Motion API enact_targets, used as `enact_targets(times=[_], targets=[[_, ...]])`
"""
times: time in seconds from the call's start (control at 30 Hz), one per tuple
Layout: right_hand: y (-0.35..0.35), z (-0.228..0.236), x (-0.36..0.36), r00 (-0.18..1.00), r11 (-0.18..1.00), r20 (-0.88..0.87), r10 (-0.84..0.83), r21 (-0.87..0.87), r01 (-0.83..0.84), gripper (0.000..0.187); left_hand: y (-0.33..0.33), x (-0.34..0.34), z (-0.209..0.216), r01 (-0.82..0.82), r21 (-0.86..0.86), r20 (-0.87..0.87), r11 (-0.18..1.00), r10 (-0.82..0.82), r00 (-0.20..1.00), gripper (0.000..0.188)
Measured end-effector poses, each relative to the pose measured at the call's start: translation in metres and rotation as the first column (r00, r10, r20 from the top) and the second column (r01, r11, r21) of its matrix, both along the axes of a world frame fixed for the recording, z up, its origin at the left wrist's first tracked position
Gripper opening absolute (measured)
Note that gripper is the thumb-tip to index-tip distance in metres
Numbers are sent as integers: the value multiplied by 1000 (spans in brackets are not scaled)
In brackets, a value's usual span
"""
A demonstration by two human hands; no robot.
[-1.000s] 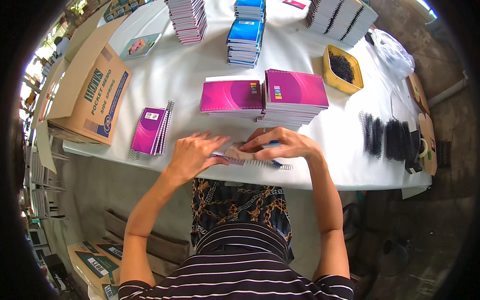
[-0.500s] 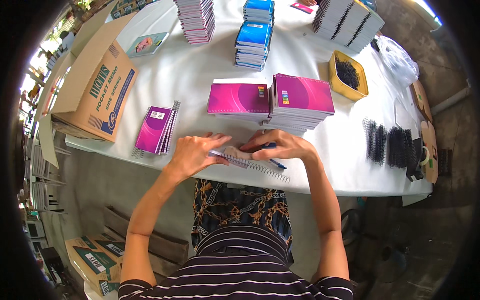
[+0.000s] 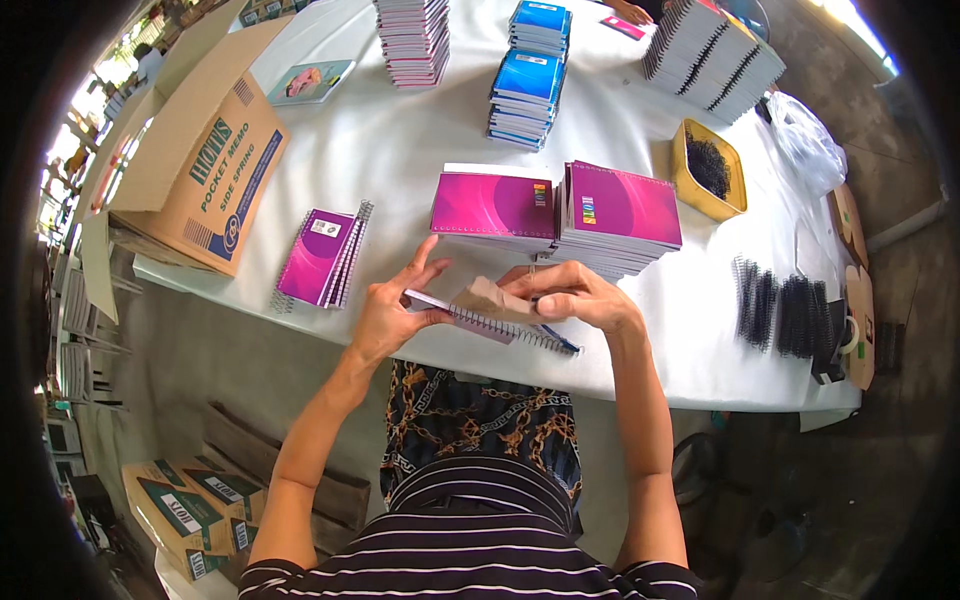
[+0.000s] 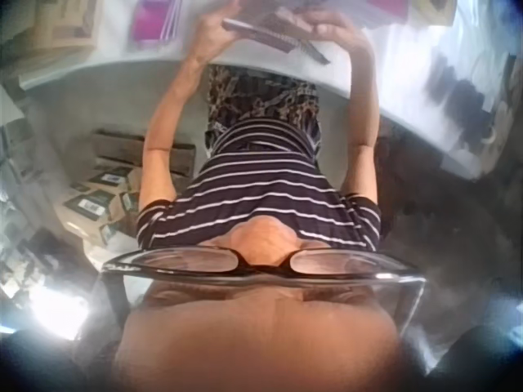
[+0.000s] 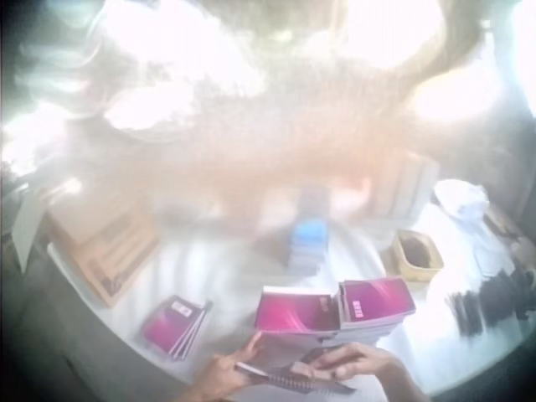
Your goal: The person binds spiral notebooks by hand by inserting a plastic spiral through the punched holes of the notebook pages and cover, then using a pair of pliers to cut and crimp the end of the spiral coil.
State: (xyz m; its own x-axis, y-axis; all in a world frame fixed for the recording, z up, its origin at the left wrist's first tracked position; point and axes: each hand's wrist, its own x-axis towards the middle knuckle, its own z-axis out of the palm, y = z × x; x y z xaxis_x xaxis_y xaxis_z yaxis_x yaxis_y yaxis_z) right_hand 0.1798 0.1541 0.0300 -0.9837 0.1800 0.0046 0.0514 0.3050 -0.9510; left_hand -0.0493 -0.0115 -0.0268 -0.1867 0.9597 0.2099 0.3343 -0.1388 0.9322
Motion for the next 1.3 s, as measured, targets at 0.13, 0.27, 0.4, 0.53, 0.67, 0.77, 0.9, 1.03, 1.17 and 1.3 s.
enact_targets(times=[0.13, 0.27, 0.4, 0.53, 0.67, 0.77, 0.9, 1.03, 1.17, 1.3], targets=[[-3, 2, -6, 996, 998, 84, -34, 57, 30, 49, -3, 4, -11, -21, 50, 40, 999, 19, 999, 104], [-3, -9, -7, 998, 998, 54, -25, 51, 22, 47, -5, 8, -14, -44, 22, 32, 999, 43, 999, 101], [-6, 2, -14, 1000, 1000, 5, -5, -18, 5, 44, -6, 7, -20, -29, 32, 44, 999, 27, 999, 103], [-7, -2, -21, 994, 995, 101, -49, 90, 40, 47, -6, 9, -21, -28, 22, 118, 999, 25, 993, 104], [-9, 3, -24, 995, 997, 100, -20, 81, 12, 42, -6, 9, -27, -21, 5, 253, 1000, 19, 967, 104], [-11, 4, -24, 984, 990, 166, -68, 136, 45, 50, -6, 5, -22, 49, 0, 212, 999, -48, 976, 99], [-20, 20, 18, 984, 971, 69, -163, 189, 148, 54, -5, -8, -19, 214, -9, 218, 977, -207, 954, 79], [-35, 33, 97, 892, 858, 163, -422, 390, 334, 51, -10, -16, -14, 354, -35, 336, 935, -322, 885, 67], [-55, -2, 145, 562, 239, 46, -826, 931, 275, 49, -17, -14, -7, 170, 9, 399, 985, -160, 903, 52], [-78, -30, 81, 660, 217, -184, -728, 852, 476, 50, -36, 4, -7, -96, 209, -77, 973, 114, 990, 51]])
